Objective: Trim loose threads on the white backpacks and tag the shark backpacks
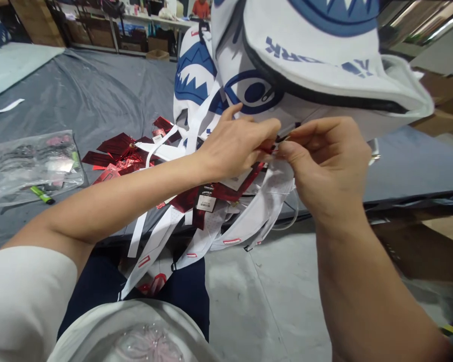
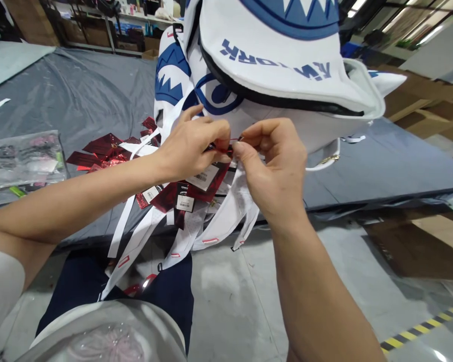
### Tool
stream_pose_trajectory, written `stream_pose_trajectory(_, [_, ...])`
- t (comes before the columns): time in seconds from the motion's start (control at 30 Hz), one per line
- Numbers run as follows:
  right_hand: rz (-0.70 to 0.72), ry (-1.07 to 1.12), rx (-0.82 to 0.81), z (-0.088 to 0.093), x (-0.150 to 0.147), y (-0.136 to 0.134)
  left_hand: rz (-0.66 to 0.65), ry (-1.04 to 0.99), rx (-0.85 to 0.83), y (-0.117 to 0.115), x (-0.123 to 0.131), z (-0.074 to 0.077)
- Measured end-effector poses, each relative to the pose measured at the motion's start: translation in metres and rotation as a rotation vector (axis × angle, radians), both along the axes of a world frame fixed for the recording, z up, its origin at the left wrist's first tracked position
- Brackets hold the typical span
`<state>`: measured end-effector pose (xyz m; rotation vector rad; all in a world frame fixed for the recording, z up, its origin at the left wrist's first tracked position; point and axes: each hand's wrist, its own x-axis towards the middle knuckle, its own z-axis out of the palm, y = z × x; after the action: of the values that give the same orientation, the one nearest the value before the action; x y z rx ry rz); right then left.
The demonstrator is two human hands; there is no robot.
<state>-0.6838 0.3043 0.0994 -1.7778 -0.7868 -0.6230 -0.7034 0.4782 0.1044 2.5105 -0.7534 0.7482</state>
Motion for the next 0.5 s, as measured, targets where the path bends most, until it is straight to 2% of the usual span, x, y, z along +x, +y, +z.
stream_pose_trajectory(0.07, [-0.006,0.003,-0.006,-0.0009,0.0008,-0.0002,-0.023,0.035,0.043,-0.0006,-0.0009,0.0024])
stream_pose_trajectory(0.2, [-0.021,-0.046,-0.005,-0.0041,0.0008,0.0004,0.100,0.003,0.075,-0.0033,-0.0018,0.0087])
stream_pose_trajectory(0.37, [-0.049,-0.068,-0.012,-0.0056,-0.0011,0.0020,-0.033,0.085,0.083,0.0003,-0.0018,0.0082])
stream_pose_trajectory(0.5, [-0.043,-0.062,-0.011,-0.0051,-0.0023,0.0031,0.043,0.002,0.042,0.0020,-0.0009,0.0031])
